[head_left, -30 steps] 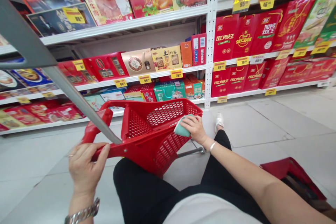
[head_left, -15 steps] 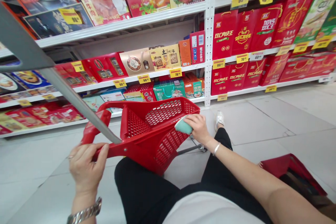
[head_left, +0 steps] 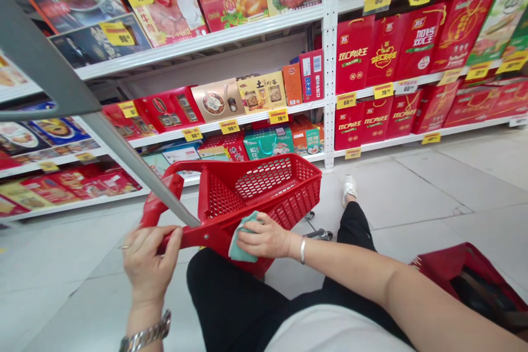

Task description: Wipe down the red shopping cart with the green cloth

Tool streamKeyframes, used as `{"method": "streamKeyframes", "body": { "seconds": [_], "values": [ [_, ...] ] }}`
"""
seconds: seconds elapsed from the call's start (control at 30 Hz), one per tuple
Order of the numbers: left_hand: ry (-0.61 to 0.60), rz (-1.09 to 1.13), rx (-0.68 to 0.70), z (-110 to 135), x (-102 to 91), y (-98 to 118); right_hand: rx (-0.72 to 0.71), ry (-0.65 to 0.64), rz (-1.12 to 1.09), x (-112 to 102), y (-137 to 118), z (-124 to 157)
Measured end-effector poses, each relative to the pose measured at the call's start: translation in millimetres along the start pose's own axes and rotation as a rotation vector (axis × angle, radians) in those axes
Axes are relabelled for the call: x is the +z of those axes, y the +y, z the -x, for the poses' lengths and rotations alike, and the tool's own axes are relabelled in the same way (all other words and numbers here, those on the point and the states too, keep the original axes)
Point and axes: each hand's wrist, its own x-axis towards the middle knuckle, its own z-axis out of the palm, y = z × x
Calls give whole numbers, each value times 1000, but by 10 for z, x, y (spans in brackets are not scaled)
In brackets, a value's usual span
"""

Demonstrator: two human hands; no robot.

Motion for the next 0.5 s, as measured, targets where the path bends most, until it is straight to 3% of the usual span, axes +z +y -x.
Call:
{"method": "streamKeyframes", "body": {
  "seconds": [0.27,0.5],
  "values": [
    [7,26,-60,2,3,4,181,-17,45,-159,344,779],
    [-37,11,-78,1,-15,5,374,-152,68,-310,611,1159]
  ]
}}
